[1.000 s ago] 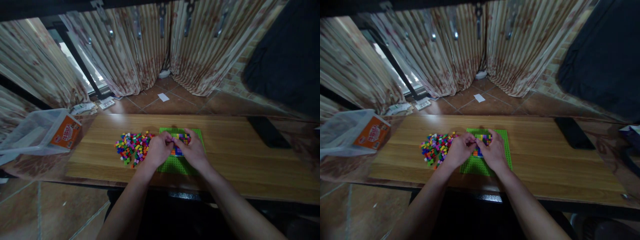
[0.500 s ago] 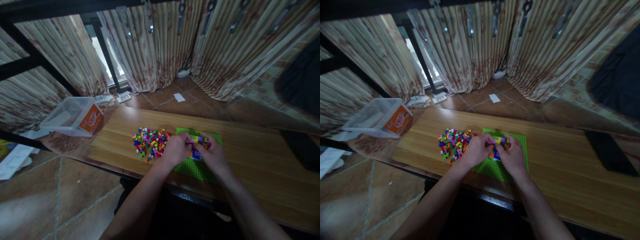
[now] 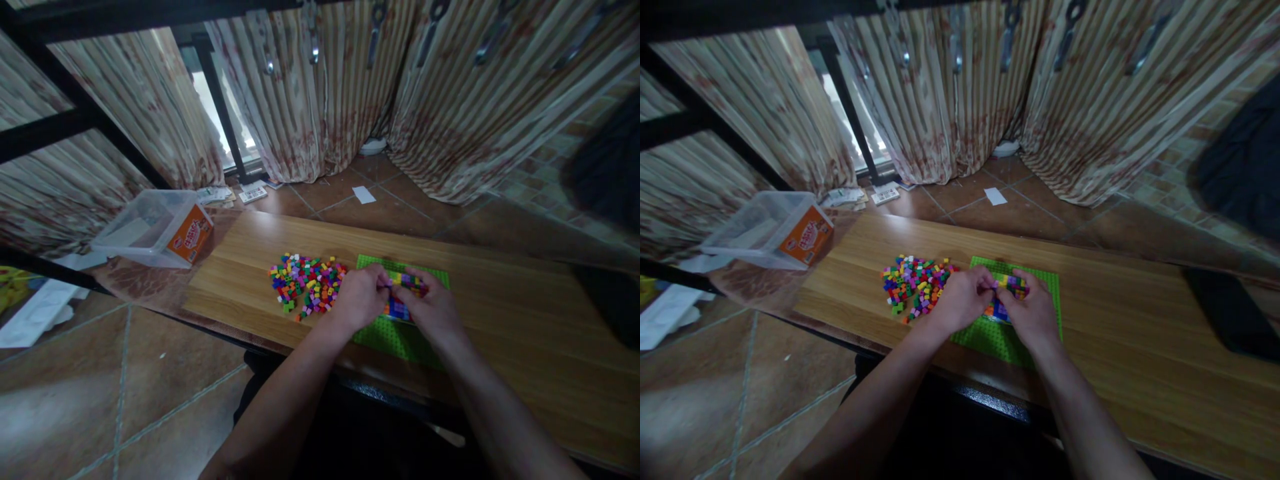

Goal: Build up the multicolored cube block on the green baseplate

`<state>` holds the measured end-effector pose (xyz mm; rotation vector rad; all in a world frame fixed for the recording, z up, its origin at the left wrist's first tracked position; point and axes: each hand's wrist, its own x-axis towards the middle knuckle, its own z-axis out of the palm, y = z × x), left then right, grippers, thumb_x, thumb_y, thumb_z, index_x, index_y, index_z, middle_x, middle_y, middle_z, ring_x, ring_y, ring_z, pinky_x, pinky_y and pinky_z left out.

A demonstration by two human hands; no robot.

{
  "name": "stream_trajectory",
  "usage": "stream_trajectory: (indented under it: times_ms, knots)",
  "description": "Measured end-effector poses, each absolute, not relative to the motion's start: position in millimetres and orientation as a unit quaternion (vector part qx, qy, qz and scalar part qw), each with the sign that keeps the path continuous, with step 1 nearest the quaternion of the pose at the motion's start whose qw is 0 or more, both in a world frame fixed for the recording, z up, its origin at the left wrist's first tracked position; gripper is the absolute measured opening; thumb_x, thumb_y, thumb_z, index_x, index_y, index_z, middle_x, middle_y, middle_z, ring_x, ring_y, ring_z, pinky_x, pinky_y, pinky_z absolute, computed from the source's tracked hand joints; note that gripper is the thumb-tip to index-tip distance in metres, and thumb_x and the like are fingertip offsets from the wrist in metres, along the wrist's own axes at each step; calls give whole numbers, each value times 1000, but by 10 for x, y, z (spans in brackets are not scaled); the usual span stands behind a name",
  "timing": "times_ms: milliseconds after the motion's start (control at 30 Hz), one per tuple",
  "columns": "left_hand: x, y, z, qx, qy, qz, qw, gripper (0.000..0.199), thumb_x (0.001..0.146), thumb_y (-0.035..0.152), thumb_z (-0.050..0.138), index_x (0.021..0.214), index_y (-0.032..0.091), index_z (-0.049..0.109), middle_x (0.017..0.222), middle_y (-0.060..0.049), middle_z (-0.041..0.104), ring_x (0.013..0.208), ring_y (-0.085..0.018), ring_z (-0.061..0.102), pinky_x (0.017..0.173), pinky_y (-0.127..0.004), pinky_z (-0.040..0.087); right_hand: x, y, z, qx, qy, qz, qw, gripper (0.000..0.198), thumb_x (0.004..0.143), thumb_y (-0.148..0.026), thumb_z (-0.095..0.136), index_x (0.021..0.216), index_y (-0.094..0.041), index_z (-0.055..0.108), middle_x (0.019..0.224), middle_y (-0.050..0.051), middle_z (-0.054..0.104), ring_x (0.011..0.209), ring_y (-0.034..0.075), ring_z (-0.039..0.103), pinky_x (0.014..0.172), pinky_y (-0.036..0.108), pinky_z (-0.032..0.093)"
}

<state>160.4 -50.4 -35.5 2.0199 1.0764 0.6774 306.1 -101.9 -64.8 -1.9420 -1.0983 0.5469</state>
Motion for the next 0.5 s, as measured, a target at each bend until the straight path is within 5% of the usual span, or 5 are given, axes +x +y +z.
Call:
stream_trajectory:
  times_ms: [500]
  knots:
    - [1541, -510, -362, 802, 409, 262, 348, 13, 80, 14, 57, 89, 20, 65, 77, 0, 72, 72, -15, 67, 69, -24, 51, 3127, -1040, -734, -745, -459, 226, 429, 56, 70, -54, 67, 117, -22, 67, 105, 10, 67, 97, 29, 62, 88, 49, 47]
